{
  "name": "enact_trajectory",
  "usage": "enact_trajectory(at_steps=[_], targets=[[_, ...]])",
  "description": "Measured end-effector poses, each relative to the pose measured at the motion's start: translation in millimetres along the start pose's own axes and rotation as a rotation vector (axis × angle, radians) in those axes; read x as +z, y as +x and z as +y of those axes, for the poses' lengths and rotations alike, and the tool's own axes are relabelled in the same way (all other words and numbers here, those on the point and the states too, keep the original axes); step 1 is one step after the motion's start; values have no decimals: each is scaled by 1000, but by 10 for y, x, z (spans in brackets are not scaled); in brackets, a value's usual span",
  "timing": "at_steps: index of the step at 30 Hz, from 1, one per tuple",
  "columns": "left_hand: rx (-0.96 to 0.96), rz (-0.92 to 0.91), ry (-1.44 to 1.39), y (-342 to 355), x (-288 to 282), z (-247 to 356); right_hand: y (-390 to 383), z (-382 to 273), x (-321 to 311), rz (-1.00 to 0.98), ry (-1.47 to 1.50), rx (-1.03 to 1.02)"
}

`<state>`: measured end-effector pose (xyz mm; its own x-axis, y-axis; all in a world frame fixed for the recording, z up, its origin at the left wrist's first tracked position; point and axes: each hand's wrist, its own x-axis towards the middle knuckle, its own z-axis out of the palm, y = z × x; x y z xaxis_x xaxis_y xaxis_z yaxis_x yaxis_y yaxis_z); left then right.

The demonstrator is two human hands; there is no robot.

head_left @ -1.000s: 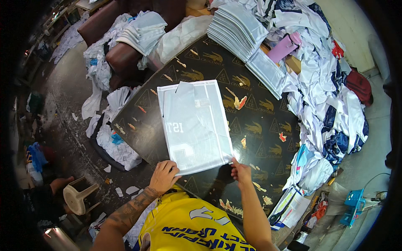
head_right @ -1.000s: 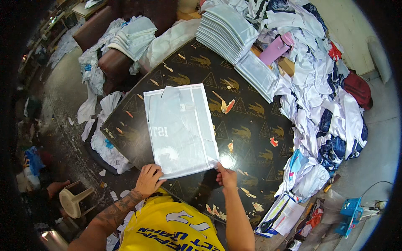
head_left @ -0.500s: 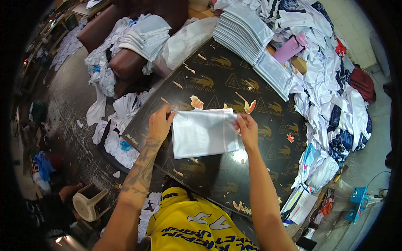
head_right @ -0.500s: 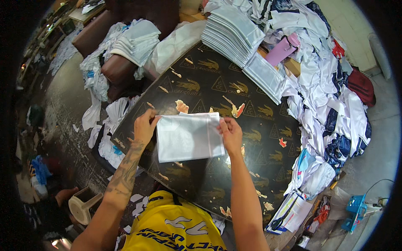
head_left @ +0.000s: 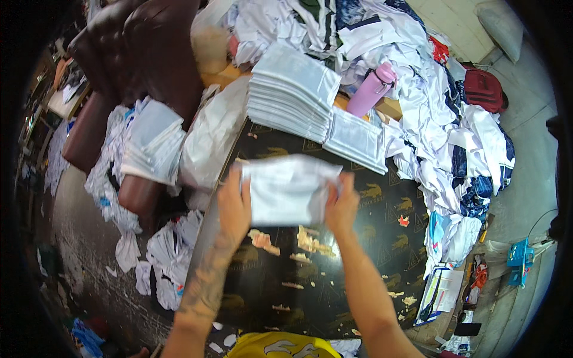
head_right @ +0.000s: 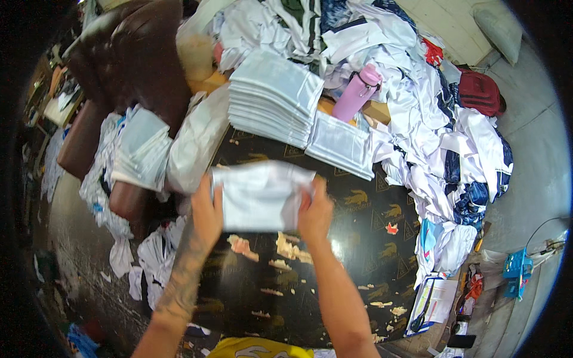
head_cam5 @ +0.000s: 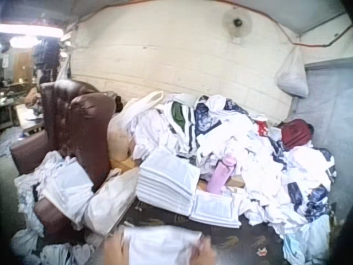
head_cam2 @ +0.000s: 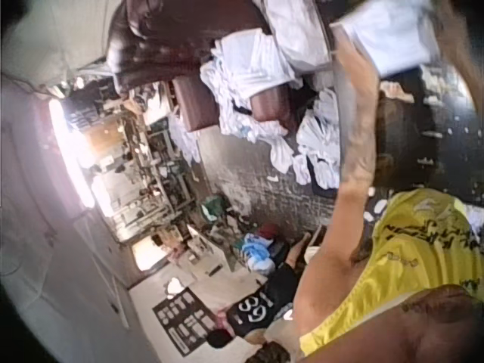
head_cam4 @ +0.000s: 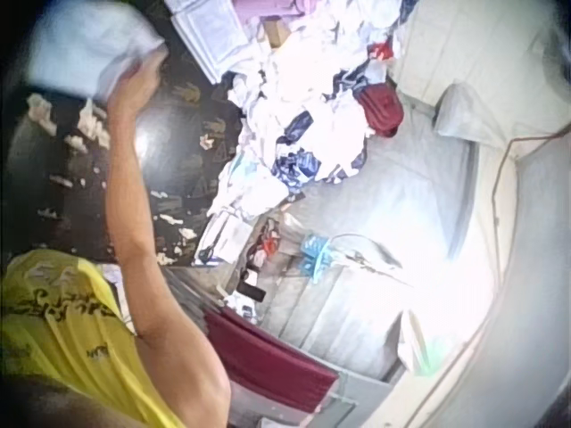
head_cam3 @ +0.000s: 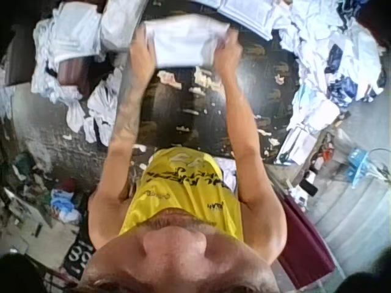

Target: The person uses shears to cut a large white sheet of fabric on a table. They repeatedly cut the fabric, flip it over, and trim the edges. The person then places the cut fabric on top of a pile of other fabrics.

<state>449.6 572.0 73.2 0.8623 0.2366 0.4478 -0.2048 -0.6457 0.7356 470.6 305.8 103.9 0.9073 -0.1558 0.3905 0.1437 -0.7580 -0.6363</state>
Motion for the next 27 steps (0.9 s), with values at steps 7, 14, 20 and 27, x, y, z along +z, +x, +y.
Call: enact_trajectory(at_steps=[7, 14, 20, 27], targets=[[204, -19, 166, 3836, 478, 343, 2972, -395, 419, 446, 72, -130], [-194, -269, 352, 3846, 1393, -583, 2993, 533, 1578, 158, 47, 198], [-134, 75, -671, 3518, 847, -1619, 2768, 819, 1056, 136, 114, 143], [50, -67, 550, -314, -159, -1502, 1199, 2601, -1401, 329, -232, 502]])
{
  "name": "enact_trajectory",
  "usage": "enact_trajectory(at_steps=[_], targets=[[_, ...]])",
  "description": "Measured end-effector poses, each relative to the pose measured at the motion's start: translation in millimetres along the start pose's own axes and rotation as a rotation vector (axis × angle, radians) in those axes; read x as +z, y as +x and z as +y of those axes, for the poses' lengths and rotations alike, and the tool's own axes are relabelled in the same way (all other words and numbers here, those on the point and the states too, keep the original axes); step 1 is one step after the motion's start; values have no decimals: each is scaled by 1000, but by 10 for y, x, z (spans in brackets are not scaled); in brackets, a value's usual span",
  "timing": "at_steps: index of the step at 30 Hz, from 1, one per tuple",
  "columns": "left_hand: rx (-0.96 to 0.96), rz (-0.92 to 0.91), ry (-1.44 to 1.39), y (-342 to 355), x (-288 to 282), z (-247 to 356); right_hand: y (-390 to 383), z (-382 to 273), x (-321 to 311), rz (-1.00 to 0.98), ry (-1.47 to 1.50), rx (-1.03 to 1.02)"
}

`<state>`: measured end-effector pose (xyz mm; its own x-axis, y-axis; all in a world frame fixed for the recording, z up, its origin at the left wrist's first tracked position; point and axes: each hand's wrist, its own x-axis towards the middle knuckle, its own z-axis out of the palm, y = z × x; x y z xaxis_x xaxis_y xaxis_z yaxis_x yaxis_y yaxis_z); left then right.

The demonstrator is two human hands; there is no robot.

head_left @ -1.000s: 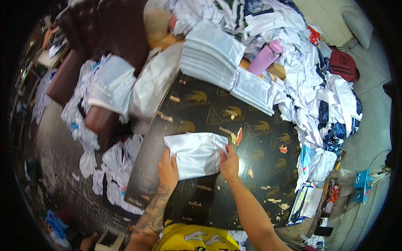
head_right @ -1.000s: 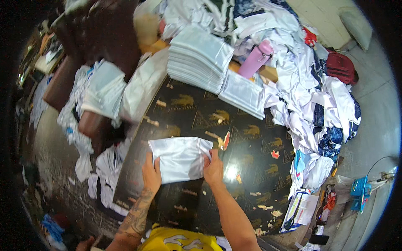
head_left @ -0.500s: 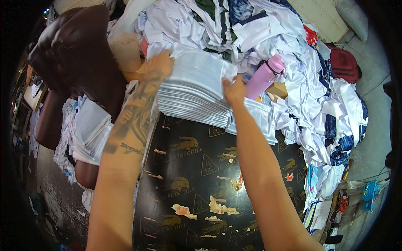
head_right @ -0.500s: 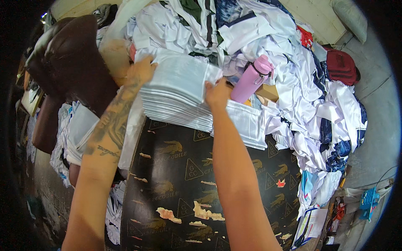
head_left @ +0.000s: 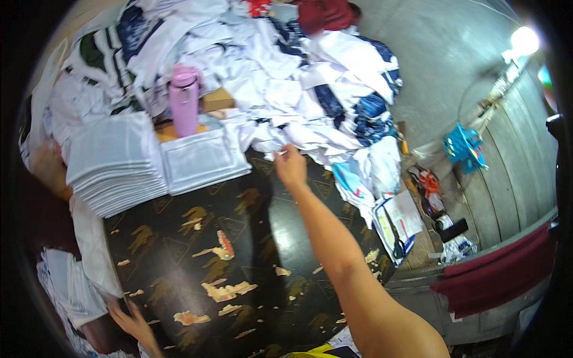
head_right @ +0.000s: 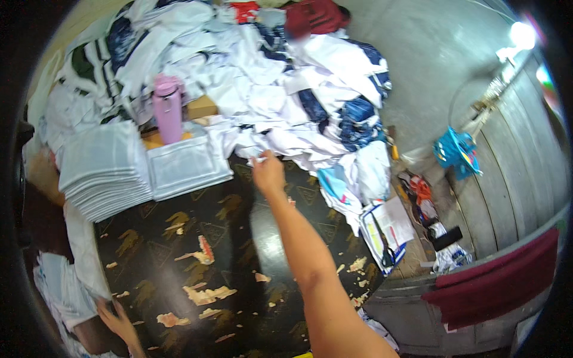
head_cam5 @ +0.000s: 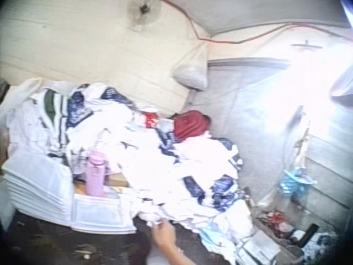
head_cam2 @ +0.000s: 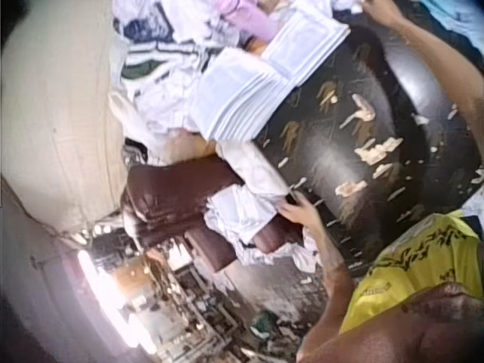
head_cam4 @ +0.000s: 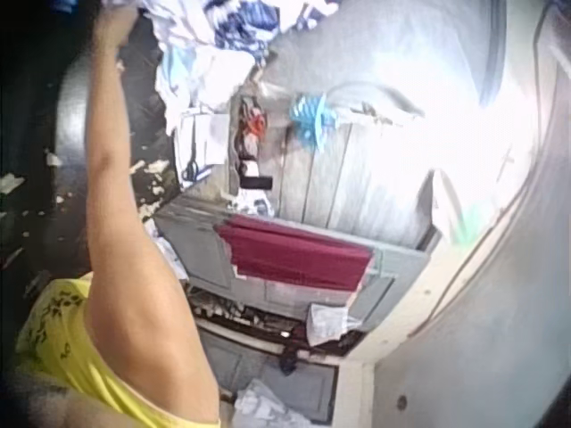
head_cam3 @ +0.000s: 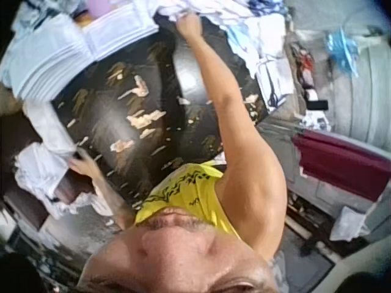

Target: The person uses shears to cut a large white sheet of fabric on a table. They repeatedly cut the fabric, flip it over, and trim the edges. The person then places the cut fabric on top of a pile of other fabrics.

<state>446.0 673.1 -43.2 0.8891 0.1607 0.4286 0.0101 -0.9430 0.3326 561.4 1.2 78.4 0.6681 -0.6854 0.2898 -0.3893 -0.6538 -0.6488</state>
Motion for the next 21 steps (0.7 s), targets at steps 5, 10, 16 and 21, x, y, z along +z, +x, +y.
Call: enact_trajectory(at_steps=[5, 10, 16, 21], targets=[[84, -654, 204, -1460, -694, 1262, 701, 1274, -1476, 288, -184, 148], [64, -777, 175, -1433, -775, 1642, 1694, 1243, -2299, 468, -281, -40], [22, -788, 200, -1531, -667, 1426, 3097, 1462, -2548, 499, -240, -59], [1, -827, 269, -1418, -652, 1484, 2845, 927, -2845, 351, 105, -181]])
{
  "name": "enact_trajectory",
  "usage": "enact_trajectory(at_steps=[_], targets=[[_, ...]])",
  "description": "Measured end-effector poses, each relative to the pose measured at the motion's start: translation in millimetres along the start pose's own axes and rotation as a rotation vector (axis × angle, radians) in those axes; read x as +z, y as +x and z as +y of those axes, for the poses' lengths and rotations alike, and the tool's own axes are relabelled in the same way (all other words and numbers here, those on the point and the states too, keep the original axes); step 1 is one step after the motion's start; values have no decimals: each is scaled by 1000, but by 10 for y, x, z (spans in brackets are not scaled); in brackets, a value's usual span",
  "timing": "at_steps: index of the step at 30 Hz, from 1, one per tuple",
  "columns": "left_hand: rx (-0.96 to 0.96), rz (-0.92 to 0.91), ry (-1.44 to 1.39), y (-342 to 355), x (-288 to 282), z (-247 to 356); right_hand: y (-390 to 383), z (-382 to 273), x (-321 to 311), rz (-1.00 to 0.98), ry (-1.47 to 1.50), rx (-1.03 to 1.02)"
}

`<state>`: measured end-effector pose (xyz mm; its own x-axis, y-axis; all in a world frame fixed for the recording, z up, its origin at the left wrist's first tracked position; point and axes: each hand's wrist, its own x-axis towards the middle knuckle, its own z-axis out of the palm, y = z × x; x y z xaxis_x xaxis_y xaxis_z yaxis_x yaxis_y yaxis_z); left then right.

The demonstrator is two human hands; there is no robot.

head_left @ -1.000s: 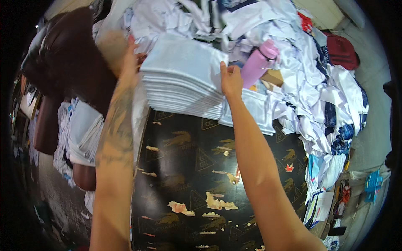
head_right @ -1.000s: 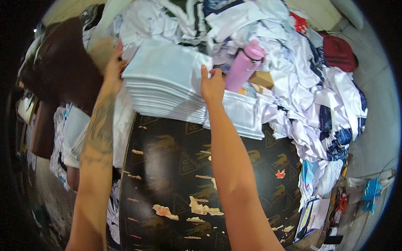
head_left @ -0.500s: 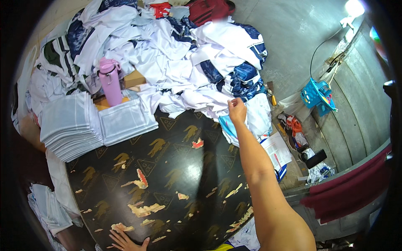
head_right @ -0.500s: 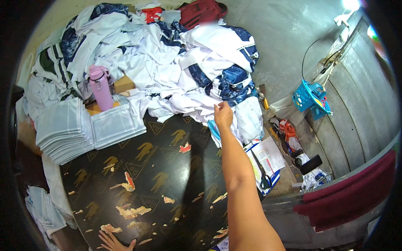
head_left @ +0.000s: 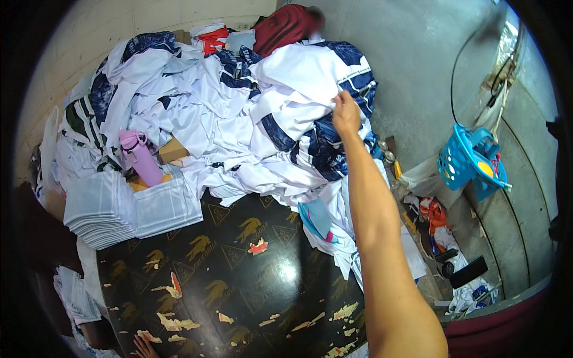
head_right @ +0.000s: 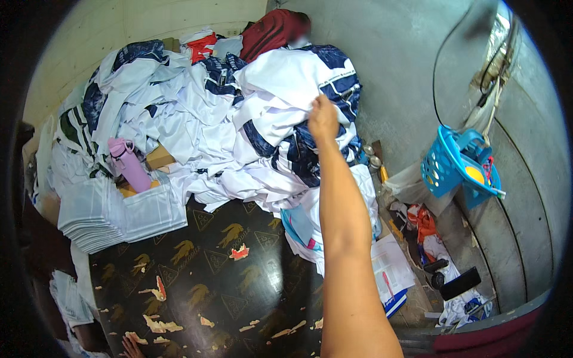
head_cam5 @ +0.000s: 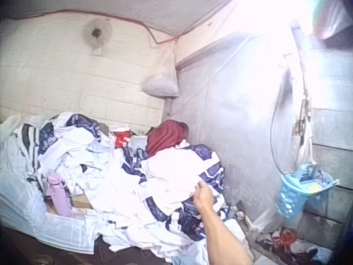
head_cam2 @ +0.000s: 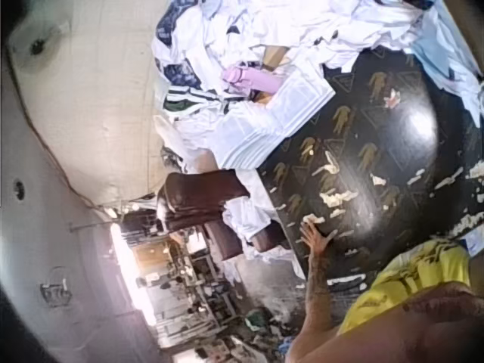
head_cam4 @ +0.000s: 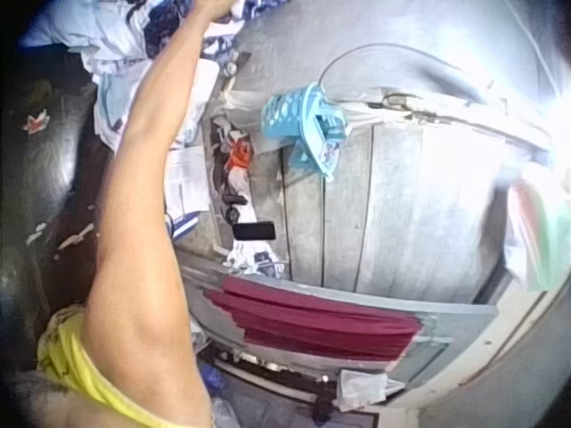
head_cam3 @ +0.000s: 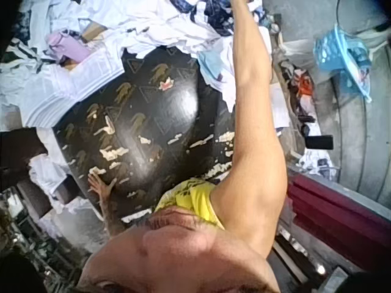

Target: The person uses shears to cut a large white sheet of fabric on a table. They repeatedly cut the fabric, flip it over, and trim the edges. The person then places the cut fabric on top of a pile of other fabrics.

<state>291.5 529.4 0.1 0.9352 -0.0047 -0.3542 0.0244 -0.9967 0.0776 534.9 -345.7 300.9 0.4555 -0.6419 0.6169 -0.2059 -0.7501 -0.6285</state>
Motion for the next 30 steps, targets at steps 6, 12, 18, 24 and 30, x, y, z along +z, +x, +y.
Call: enact_trajectory(at_steps=[6, 12, 18, 24, 30], targets=[[199, 87, -324, 0, -195, 338, -1342, -439, -375, -26, -45, -827], [125, 468, -238, -1058, -23, 592, -693, 328, -513, 1, -280, -92], [-159, 424, -137, -2240, 150, 492, -208, 539, 16, 147, -319, -180], [-255, 439, -64, -2457, 193, 773, 301, 478, 231, 219, -225, -380], [234, 341, -733, -1335, -372, 2547, -2655, -991, -1020, -1126, 513, -386]])
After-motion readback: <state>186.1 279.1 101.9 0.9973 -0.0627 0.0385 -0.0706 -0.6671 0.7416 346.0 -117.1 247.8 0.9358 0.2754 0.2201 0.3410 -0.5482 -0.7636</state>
